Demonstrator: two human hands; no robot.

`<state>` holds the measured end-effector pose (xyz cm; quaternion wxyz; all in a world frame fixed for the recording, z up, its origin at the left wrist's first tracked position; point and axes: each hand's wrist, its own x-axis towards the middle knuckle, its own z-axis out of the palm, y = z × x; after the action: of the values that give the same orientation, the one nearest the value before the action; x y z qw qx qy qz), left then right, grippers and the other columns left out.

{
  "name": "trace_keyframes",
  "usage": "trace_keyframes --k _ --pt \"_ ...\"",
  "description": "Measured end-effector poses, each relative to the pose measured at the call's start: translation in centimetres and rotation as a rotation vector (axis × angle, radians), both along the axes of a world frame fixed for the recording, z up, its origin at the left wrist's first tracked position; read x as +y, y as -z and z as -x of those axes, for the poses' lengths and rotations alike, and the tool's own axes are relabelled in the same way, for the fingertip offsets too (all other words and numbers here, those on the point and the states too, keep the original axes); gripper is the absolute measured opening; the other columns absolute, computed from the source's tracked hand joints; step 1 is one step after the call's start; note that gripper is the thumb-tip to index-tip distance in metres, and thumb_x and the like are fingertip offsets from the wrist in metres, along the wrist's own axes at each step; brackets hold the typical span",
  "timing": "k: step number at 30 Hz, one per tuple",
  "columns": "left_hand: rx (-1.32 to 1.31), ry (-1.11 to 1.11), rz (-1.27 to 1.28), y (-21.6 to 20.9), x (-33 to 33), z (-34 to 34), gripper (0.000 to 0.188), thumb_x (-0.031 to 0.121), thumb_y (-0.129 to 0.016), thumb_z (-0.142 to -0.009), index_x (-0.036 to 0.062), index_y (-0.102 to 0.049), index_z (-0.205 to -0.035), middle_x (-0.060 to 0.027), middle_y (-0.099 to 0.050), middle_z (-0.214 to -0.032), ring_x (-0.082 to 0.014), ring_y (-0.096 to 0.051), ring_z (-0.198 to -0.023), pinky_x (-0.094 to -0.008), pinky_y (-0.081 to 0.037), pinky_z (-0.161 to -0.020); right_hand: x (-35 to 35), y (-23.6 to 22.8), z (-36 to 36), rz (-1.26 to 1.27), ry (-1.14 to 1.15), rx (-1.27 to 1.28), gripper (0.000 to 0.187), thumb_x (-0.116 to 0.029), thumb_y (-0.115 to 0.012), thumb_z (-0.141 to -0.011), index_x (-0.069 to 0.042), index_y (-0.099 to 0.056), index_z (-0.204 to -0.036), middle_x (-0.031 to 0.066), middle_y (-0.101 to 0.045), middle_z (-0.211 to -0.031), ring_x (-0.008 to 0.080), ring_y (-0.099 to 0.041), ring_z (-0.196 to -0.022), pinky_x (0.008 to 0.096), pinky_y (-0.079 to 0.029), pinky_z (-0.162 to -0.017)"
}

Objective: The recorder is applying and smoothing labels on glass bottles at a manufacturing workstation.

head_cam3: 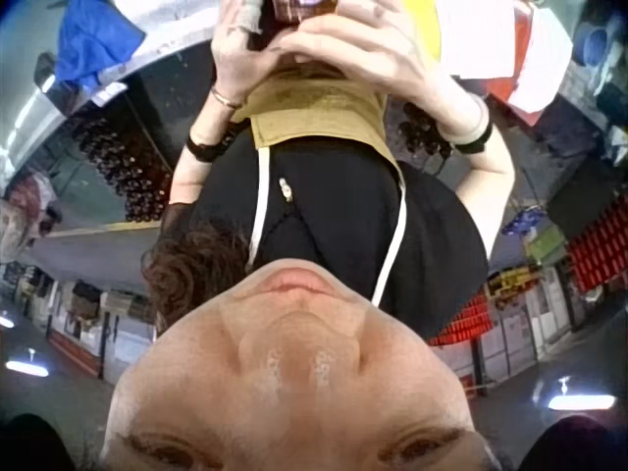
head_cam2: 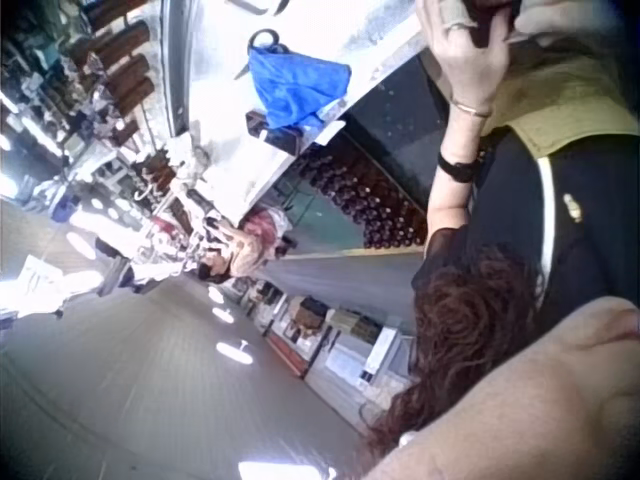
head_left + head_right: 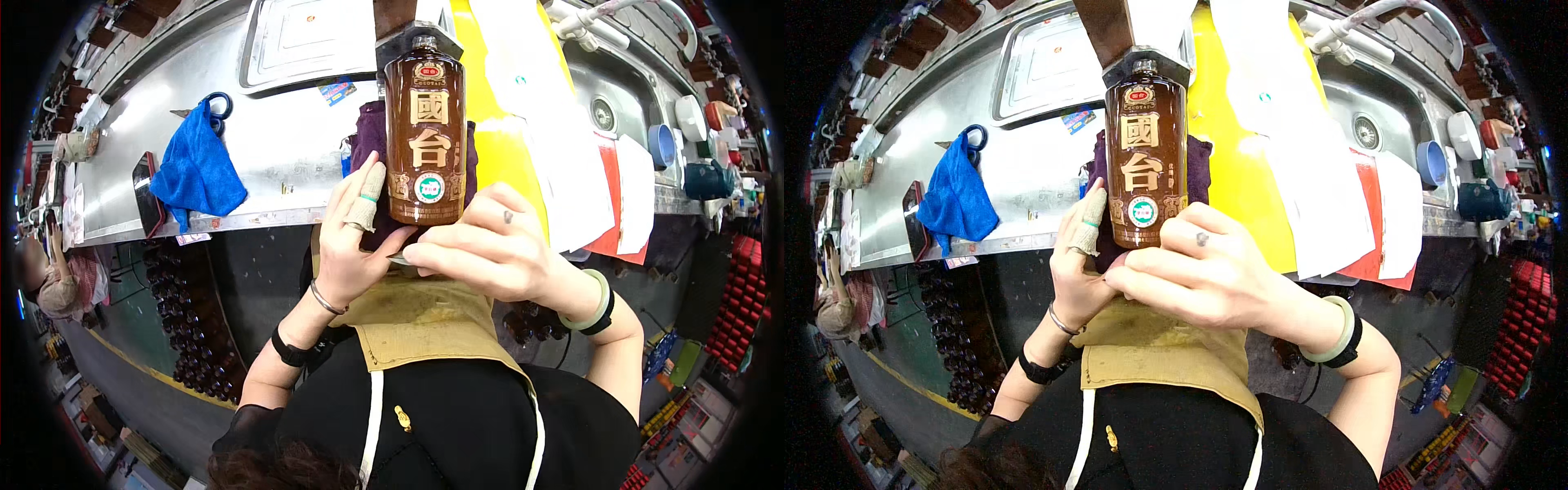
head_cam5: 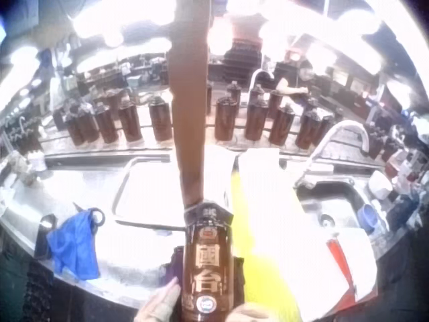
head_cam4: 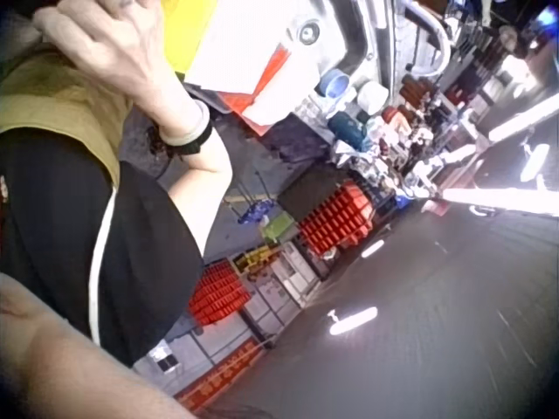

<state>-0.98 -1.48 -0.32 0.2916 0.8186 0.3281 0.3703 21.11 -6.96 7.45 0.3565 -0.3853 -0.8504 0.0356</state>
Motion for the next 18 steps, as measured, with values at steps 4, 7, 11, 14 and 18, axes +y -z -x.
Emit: trace_keyframes --k 4,7,11,14,18 --pt "-0.097 -0.128 -0.014 0.3 -1.1 -0.6 0.07 -0.001 -0.089 -0.069 -0.0031 -0.067 -0.136 -0.0225 -0.063 -0.145 -0.0373 -0.065 -0.123 -0.0433 -0.052 -0.104 0.3 1.9 -1.1 -0.21 0.381 0.051 0.036 -0.01 -0.076 -0.071 -0.015 -0.081 -0.107 -0.0033 -0.076 -0.101 0.0146 -0.058 -0.079 0.0318 -0.042 -0.068" --pt "-0.092 -0.143 -0.149 0.5 -1.3 -0.4 0.051 -0.003 -0.088 -0.069 0.0012 -0.079 -0.119 -0.0191 -0.07 -0.137 -0.0335 -0.068 -0.117 -0.0407 -0.056 -0.096 -2.5 2.0 0.3 -0.008 0.218 0.108 0.029 -0.012 -0.08 -0.076 -0.015 -0.081 -0.105 -0.0038 -0.076 -0.097 0.015 -0.058 -0.075 0.0321 -0.043 -0.069" --pt "-0.039 -0.166 -0.344 0.9 -1.2 -0.5 0.041 -0.002 -0.085 -0.069 0.0057 -0.083 -0.109 -0.0162 -0.073 -0.132 -0.0322 -0.067 -0.118 -0.0402 -0.055 -0.095 -3.1 1.7 -1.1 0.132 0.473 0.428 0.027 -0.008 -0.085 -0.085 -0.003 -0.075 -0.109 0.0043 -0.073 -0.092 0.0151 -0.061 -0.074 0.0291 -0.048 -0.075" --pt "-0.013 -0.193 -0.389 0.7 -1.5 -0.8 0.037 -0.001 -0.079 -0.074 0.012 -0.084 -0.108 -0.0141 -0.073 -0.132 -0.0331 -0.063 -0.124 -0.0414 -0.053 -0.1 -3.4 2.4 -1.7 0.214 0.694 0.713 0.025 -0.008 -0.078 -0.096 0.001 -0.07 -0.117 0.0048 -0.068 -0.093 0.0113 -0.061 -0.083 0.0262 -0.049 -0.081" --pt "0.145 -0.167 -0.468 0.1 -1.8 -1.3 0.045 0.0 -0.07 -0.084 0.026 -0.081 -0.12 -0.0132 -0.066 -0.143 -0.0321 -0.053 -0.132 -0.0432 -0.049 -0.107 -4.1 3.2 -1.4 0.216 0.756 0.787 0.023 -0.011 -0.077 -0.099 0.0 -0.069 -0.118 0.0025 -0.067 -0.099 0.0101 -0.059 -0.088 0.0254 -0.048 -0.083"
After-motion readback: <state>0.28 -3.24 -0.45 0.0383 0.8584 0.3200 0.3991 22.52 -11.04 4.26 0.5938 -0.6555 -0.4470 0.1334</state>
